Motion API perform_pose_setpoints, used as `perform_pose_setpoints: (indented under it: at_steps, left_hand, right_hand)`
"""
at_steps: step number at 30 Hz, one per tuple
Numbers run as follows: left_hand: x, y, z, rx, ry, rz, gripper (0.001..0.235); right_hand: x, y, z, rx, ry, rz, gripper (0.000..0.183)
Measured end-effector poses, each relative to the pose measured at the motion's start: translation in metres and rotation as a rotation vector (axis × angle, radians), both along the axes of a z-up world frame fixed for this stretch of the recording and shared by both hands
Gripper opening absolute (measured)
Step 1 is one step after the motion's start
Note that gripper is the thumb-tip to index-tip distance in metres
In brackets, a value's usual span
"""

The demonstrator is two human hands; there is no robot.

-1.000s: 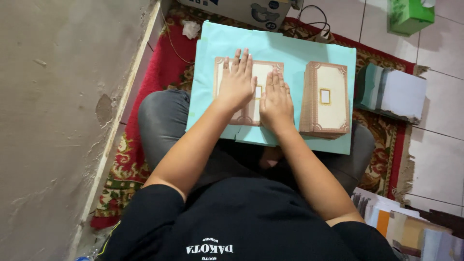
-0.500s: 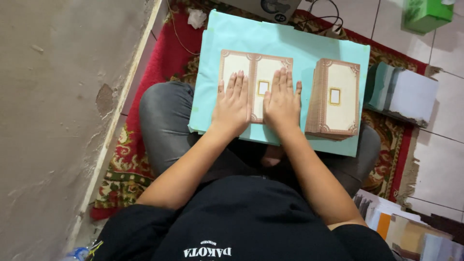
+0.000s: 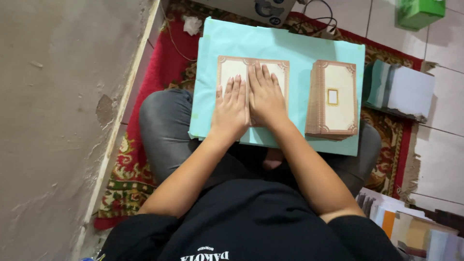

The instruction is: Inspecting and flattening stacks of printed cards on a board while sitting on the floor.

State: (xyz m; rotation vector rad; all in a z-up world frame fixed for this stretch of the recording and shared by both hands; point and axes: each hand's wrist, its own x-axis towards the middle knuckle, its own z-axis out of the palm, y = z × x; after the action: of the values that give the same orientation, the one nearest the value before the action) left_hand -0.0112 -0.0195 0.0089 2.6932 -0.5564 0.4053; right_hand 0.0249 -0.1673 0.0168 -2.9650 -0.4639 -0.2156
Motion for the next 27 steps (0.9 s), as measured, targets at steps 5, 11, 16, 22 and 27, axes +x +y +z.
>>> perform_pose_setpoints:
  at_steps: [5,11,16,22,27]
  left_hand:
    - [0.004,0.001,0.000,-0.032,0.042,0.009,0.068]
    - [0.004,0.000,-0.004,-0.024,0.064,0.007,0.068]
    - [0.004,-0.001,-0.007,-0.009,-0.003,0.047,0.068]
    - [0.028,-0.030,-0.005,-0.022,0.037,0.128,0.060]
    - [0.087,-0.054,-0.013,0.090,0.252,0.102,0.065]
  right_hand:
    - [-0.045,-0.014,-0.015,-0.014,0.060,0.138,0.076]
    - [-0.002,-0.009,-0.011,0.056,0.060,0.139,0.063]
    - [0.019,-0.022,-0.032,-0.001,-0.261,-0.007,0.056]
    - [-0.023,-0.041,-0.021,0.037,-0.088,-0.244,0.061]
    - [-0.027,-0.043,-0.028,0.046,-0.134,-0.246,0.060]
